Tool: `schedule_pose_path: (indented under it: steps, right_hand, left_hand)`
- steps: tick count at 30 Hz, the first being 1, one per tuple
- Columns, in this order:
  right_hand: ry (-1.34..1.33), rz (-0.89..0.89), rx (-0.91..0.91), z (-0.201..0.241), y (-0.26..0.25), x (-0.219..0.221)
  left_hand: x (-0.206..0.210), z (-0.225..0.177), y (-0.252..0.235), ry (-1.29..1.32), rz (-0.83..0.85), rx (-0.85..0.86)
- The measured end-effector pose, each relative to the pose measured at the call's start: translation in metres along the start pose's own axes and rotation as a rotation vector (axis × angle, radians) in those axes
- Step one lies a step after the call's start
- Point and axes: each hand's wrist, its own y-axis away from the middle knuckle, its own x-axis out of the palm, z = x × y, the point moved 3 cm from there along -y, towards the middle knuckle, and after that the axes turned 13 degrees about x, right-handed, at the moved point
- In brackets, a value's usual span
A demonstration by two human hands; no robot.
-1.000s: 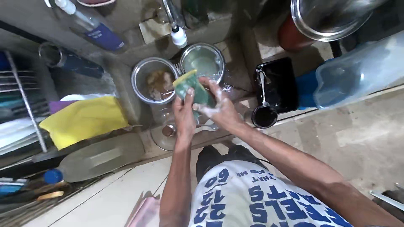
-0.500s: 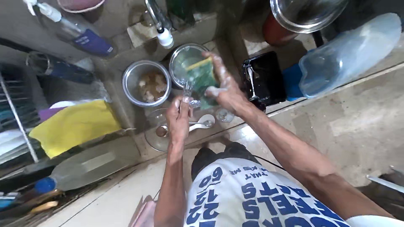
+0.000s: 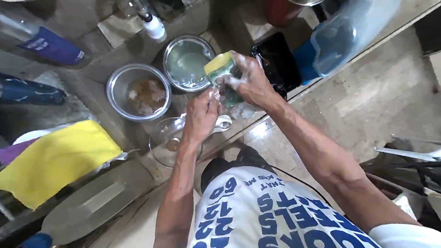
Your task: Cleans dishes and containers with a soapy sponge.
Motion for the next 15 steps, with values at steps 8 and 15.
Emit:
schedule_pose_path:
  steps: [8, 15]
  right_hand:
    - [0.027, -0.431, 0.066, -0.015, 0.009, -0.092]
    - [0.009, -0.521, 0.017, -0.032, 0.019, -0.158]
  left_hand:
    - [-0.02, -0.025, -0.003, -0.523, 0.49, -0.035]
    - [0.054, -0.066, -0.05, -0.875, 0.898, 0.007]
